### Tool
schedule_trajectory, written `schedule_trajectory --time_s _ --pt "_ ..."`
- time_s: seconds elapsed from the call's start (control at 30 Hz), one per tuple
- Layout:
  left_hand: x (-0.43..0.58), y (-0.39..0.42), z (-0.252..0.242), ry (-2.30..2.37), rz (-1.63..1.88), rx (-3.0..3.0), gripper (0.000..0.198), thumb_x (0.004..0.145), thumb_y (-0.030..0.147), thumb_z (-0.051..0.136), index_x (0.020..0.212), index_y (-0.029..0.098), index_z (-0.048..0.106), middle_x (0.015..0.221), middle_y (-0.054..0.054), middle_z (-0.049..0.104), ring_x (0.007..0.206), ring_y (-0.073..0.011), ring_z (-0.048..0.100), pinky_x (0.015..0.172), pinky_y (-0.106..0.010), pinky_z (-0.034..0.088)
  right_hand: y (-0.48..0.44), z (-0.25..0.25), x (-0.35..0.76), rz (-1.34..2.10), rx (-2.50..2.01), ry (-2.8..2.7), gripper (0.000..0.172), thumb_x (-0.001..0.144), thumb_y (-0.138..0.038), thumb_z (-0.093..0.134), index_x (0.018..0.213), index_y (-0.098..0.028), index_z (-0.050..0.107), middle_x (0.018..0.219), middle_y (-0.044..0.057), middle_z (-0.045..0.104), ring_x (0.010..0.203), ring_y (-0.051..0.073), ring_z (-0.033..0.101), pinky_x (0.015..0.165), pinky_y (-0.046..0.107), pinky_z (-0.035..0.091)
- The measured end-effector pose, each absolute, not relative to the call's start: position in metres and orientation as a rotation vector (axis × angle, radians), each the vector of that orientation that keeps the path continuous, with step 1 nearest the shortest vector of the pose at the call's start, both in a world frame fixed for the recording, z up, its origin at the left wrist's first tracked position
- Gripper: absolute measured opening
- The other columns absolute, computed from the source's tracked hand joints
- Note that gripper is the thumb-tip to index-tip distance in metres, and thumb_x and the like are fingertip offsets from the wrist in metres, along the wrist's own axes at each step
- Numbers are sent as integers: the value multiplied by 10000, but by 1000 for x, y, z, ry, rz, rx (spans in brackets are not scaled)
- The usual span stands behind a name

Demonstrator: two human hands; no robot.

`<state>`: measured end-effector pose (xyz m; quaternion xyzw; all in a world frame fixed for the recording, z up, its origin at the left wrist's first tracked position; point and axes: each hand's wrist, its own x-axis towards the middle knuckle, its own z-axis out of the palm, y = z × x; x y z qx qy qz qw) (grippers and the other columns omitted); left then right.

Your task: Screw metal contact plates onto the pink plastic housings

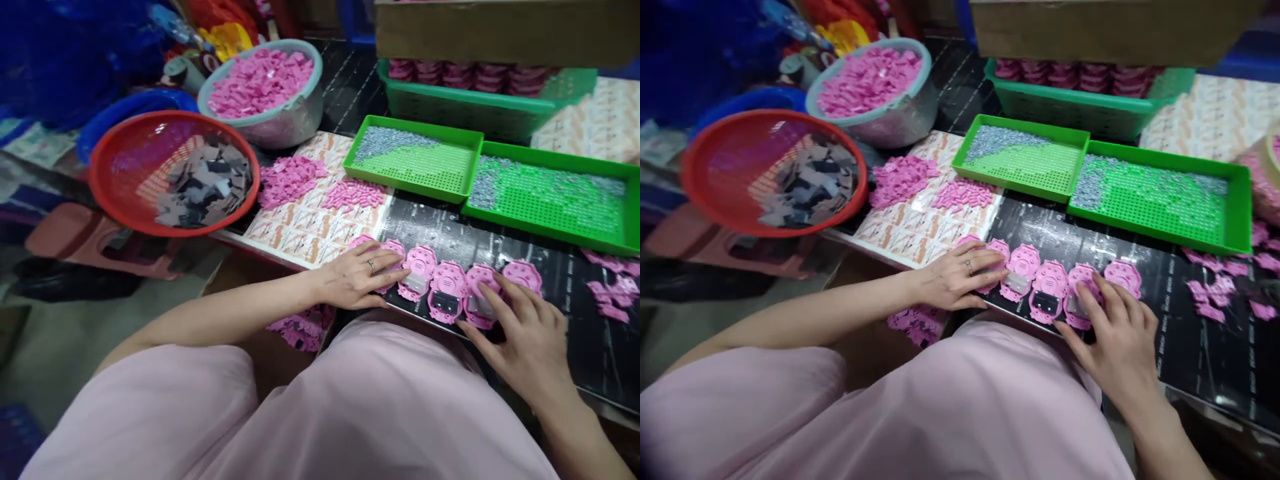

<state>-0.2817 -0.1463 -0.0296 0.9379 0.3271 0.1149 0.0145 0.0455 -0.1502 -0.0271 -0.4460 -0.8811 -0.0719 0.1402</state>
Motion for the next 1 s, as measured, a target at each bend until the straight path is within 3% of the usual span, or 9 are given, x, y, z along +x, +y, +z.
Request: schedule_trajectory --time_s 0.13,0.27,0.4,0.53,0.63,0.8,1.0 --pt "-293 -159 -32 1099 324 2918 696 936 624 367 1434 141 411 1495 -189 382 1413 -281 346 1165 -493 246 -139 -22 28 -152 -1064 -2626 590 846 -513 564 1324 -173 501 1390 172 506 1230 368 493 972 524 391" --pt "-300 -162 -41 1160 312 2892 614 947 556 429 1414 158 444 1473 -138 436 1403 -251 369 1168 -459 264 -128 -23 8 -108 -800 -2808 607 867 -507 537 1371 -179 454 1440 174 451 1288 368 451 1020 558 380" --pt "-307 -159 -44 1166 403 2907 469 955 432 491 1349 179 528 1402 -124 526 1338 -251 462 1111 -425 360 -104 -8 -2 30 -600 -2839 499 880 -413 564 1317 -181 500 1331 142 555 1205 306 526 962 479 464" --pt "-306 -157 -41 1185 509 2914 527 933 518 492 1317 163 550 1421 -154 496 1357 -278 437 1134 -504 307 -60 10 -35 60 -439 -2726 357 861 -204 606 1215 -181 565 1096 90 671 959 195 629 852 344 523" --pt "-299 -156 -41 1164 544 2913 594 934 563 454 1346 140 519 1460 -152 446 1385 -274 396 1142 -493 301 -27 6 -75 -49 -473 -2704 206 893 -249 562 1063 -175 652 934 64 705 833 184 636 723 309 528" --pt "-288 -157 -47 1197 507 2907 503 967 491 430 1303 145 573 1382 -120 545 1289 -239 512 1103 -409 379 3 -12 -129 -144 -629 -2923 302 952 -291 434 1078 -152 670 1048 97 690 927 211 635 728 325 499" --pt "-277 -158 -55 1215 824 2899 465 953 478 473 1197 122 645 1240 -125 649 1198 -250 580 1006 -395 462 6 -6 -148 -242 -582 -3071 296 950 -285 421 1010 -145 675 977 112 672 878 228 610 627 332 422"
